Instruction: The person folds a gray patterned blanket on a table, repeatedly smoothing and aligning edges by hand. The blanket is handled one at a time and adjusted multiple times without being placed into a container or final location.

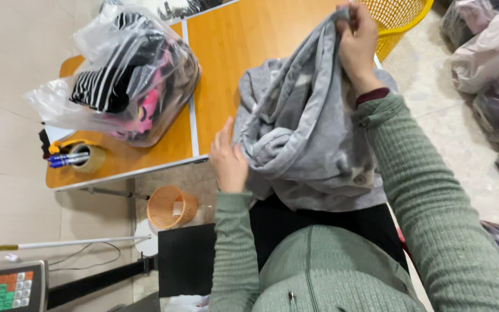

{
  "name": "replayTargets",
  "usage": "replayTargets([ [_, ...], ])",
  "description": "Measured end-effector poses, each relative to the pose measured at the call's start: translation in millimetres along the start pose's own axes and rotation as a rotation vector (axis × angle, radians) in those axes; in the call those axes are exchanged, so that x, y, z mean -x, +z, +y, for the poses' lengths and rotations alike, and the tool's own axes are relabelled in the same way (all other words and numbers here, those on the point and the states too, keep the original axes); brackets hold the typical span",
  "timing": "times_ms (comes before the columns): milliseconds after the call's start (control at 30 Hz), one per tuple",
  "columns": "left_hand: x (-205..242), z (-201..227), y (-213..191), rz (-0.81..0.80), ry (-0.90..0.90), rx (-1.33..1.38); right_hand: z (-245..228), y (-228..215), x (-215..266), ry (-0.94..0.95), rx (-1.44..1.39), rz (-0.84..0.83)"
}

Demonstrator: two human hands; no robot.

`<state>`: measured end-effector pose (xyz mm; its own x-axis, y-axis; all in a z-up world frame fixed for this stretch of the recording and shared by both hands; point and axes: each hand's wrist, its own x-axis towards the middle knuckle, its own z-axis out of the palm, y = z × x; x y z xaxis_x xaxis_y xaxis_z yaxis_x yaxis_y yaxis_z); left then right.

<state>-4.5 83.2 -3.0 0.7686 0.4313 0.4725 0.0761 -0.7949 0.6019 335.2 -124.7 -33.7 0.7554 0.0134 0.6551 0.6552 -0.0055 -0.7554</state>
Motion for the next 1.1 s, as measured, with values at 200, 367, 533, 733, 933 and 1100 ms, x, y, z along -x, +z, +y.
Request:
replayTargets([
  [200,22,1,26,-0.131,0.249,0.118,53,10,39,0.125,-0.019,0.071],
  [367,41,5,27,-0.298,0.306,0.266,83,-2,50,0.207,-0.132,0.108],
  [533,40,7,21,-0.295,0.404,0.098,92,-20,43,0.264,-0.125,0.145],
  [733,28,-1,-18,-0.121,0.320,-0.040,77,-30,39,0.212,-0.212,0.237],
  [933,28,3,-39,-0.012,0.406,-0.034,48,-30,29,0.143,-0.181,0.239],
  [1100,27,-3,-39,-0.083,0.265,0.150,37,-43,19,0.112,-0.184,0.182],
])
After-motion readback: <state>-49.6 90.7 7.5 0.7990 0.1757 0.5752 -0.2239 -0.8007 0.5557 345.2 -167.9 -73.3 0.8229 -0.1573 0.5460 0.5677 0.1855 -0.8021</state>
